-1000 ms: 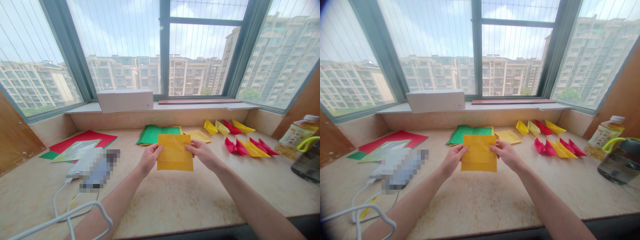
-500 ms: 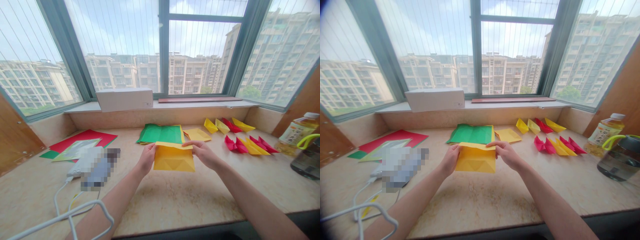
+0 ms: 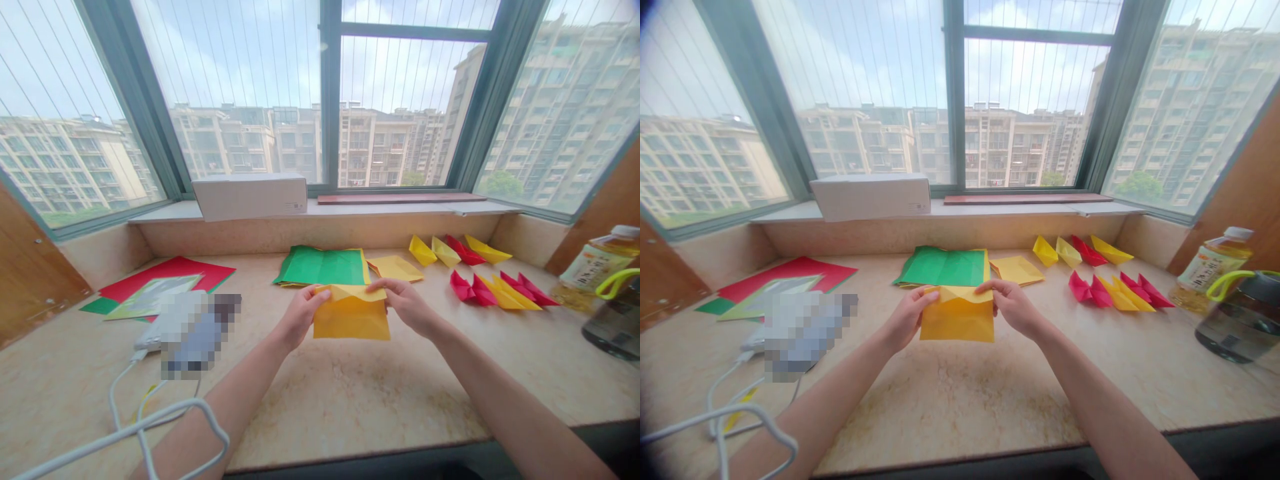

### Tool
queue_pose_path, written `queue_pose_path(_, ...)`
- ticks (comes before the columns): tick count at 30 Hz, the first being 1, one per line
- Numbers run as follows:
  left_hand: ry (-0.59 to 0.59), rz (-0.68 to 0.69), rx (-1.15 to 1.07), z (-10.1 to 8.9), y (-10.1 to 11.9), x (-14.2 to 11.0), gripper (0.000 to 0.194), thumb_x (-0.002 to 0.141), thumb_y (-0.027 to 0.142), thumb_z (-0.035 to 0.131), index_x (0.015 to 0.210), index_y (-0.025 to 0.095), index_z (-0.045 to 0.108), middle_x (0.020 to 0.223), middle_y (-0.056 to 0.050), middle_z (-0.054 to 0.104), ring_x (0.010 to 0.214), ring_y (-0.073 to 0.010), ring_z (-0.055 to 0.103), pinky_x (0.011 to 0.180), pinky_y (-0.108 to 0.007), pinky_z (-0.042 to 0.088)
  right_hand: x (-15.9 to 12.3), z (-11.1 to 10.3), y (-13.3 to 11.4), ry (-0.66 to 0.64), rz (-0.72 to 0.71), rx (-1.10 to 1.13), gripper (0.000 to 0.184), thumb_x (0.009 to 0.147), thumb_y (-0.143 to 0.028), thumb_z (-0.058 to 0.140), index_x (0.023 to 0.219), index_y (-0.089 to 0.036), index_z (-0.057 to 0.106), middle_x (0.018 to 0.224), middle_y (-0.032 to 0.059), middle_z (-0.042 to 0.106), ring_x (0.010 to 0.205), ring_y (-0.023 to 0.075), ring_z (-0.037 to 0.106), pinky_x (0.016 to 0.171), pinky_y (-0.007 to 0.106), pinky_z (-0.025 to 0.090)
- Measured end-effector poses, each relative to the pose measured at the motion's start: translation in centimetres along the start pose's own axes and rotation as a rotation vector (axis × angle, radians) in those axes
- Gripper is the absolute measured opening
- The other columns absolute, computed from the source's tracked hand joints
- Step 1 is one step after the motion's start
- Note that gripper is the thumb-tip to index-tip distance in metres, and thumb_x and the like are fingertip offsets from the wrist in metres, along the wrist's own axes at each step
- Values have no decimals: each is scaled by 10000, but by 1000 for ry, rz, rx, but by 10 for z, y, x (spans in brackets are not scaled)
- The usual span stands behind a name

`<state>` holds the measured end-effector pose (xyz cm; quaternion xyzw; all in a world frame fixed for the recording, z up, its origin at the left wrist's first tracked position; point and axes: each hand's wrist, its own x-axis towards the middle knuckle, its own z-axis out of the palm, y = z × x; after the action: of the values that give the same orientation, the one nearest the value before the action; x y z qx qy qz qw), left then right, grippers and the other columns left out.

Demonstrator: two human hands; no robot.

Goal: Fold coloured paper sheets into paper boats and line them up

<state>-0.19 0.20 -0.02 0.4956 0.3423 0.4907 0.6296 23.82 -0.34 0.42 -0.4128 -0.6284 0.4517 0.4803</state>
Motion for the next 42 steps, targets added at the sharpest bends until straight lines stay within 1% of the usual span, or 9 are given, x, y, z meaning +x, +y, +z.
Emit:
queue_pose_path(6,13,49,-3,0,1,2,394,747,444,748,981,128,735,903,-97,758,774,-223,705,712,-304,544,0,2,-4,14,39,207,107,774,-321,580,847,-244,582,709,-27,646,643,160,608,614,276,456)
queue_pose_path(10,33,107,103,1,2,1,403,776,489,709,935,122,753,811,-82,751,673,-202,681,600,-266,515,2,2,-5,80,86,273,101,744,-311,602,792,-226,577,644,-30,622,599,155,597,601,273,454)
queue_pose_path(13,25,178,222,2,1,0,399,794,508,681,883,128,764,735,-62,732,614,-186,647,538,-246,476,2,0,-3,63,105,344,176,792,-382,602,832,-211,612,742,13,679,711,185,650,661,295,491)
queue_pose_path(16,-14,195,259,2,0,-2,393,800,514,668,858,139,767,707,-52,720,627,-196,642,524,-243,462,2,-1,-1,57,94,245,320,798,-471,667,985,-214,632,875,40,724,811,213,679,687,307,514)
queue_pose_path(19,-61,170,284,4,-1,-3,421,818,524,643,870,122,757,714,-57,717,626,-192,641,534,-245,469,3,-1,1,116,53,163,472,754,-491,738,1114,-211,617,839,41,743,800,225,696,674,306,525)
queue_pose_path(21,-88,145,298,6,0,-4,455,833,537,619,901,105,746,733,-68,719,621,-185,641,545,-249,480,3,-1,2,157,37,181,505,752,-518,735,1127,-199,625,813,48,752,782,227,704,674,310,535)
queue_pose_path(26,-138,110,323,7,2,-6,491,853,546,585,950,89,732,767,-87,722,652,-183,655,577,-259,507,7,0,7,265,0,121,483,720,-571,734,991,-173,702,803,59,756,691,207,685,600,288,514)
queue_pose_path(33,-80,167,347,7,4,-5,458,859,536,579,879,102,723,710,-60,690,601,-156,609,559,-248,474,10,-2,7,331,-78,14,448,725,-577,722,906,-168,754,884,66,753,796,221,672,673,301,513)
queue_pose_path(42,-11,309,535,-1,12,-2,459,897,535,505,685,146,624,603,-12,582,539,-132,497,502,-235,356,12,-2,9,247,-152,-98,413,759,-561,697,919,-186,763,904,72,765,850,242,685,795,373,526)
